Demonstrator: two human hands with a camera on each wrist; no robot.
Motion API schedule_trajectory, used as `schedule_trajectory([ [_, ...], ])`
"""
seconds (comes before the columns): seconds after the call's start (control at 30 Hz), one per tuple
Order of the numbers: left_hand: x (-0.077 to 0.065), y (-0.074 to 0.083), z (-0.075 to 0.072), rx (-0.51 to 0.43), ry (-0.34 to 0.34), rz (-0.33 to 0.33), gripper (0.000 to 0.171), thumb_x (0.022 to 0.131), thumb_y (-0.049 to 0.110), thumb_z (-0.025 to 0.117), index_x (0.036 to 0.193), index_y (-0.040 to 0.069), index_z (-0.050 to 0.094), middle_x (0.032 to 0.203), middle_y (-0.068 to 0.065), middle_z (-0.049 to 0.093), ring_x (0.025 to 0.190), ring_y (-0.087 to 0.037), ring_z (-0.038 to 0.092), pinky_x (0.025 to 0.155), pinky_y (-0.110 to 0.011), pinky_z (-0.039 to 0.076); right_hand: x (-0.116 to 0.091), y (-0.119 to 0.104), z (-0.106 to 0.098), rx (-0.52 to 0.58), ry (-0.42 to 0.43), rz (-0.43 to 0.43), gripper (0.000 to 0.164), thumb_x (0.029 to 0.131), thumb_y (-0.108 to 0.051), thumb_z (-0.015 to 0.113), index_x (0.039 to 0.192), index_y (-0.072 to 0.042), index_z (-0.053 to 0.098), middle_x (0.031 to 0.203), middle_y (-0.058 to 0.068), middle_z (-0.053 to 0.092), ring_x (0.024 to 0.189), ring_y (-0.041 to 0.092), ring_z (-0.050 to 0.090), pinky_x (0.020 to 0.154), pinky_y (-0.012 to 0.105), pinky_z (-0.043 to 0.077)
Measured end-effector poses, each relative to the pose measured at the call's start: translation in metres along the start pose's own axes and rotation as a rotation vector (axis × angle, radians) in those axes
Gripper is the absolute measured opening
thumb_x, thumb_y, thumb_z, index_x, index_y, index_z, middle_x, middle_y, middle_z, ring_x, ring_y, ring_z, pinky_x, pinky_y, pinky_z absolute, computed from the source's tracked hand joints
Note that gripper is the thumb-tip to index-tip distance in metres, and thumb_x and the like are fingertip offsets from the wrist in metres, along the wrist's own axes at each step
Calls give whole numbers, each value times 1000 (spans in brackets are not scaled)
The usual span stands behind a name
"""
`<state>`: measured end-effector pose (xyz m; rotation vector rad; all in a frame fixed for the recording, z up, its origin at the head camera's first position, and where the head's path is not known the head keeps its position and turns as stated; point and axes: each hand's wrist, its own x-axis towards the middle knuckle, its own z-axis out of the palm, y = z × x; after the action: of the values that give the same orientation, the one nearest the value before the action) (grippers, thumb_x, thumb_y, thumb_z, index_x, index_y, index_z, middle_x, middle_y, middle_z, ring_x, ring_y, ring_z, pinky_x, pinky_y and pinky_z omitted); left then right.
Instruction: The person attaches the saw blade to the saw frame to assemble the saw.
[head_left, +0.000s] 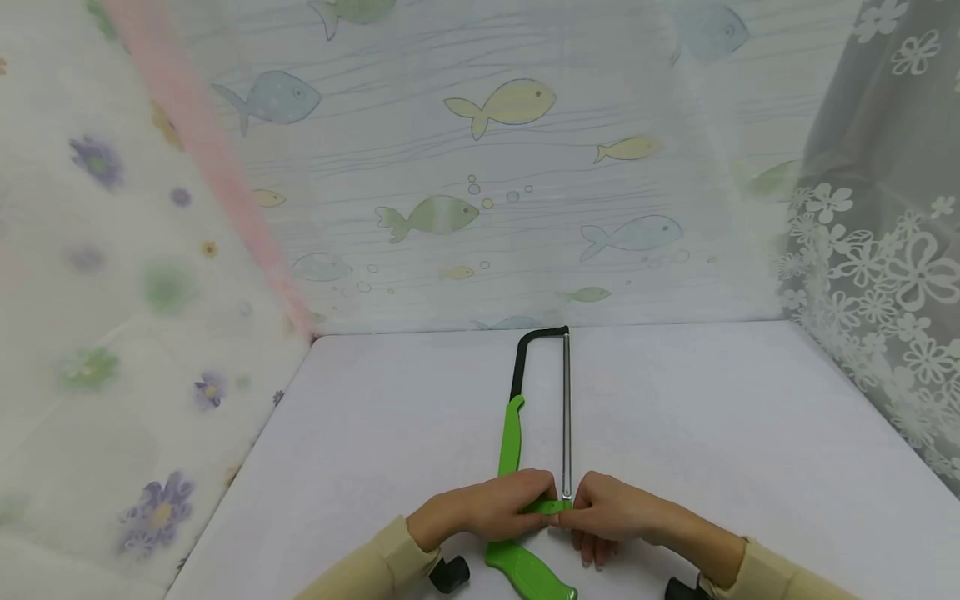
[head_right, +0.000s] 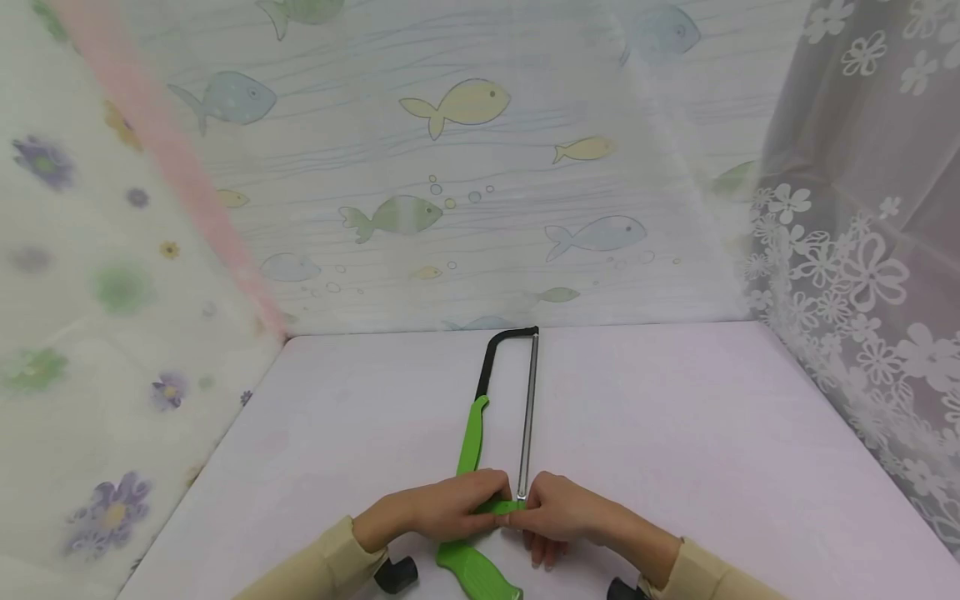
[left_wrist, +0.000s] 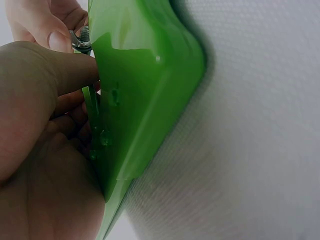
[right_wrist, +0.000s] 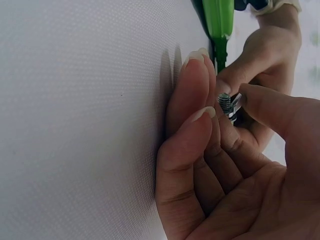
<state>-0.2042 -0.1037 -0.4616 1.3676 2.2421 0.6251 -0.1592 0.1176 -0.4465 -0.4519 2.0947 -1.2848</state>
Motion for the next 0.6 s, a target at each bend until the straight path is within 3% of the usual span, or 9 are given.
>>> schedule_trajectory([
  [0.27,-1,0,-1,-1,-16,-18,7,105,16,57,112,16,54,102,11,53,95,0,48,85,-16,42,0,-1,0,-33,37,22,42,94,-28,71,63,0,66,48,-1,55,40,7,53,40,19,38],
  [0.6,-2,1,-1,-3,-15,-14,5,106,16,56,110,15,53,99,11,50,91,-2,46,82,-16,41,-1,4,-5,25,-9,-4,39,95,-23,70,70,6,67,55,1,59,46,10,56,44,21,41],
])
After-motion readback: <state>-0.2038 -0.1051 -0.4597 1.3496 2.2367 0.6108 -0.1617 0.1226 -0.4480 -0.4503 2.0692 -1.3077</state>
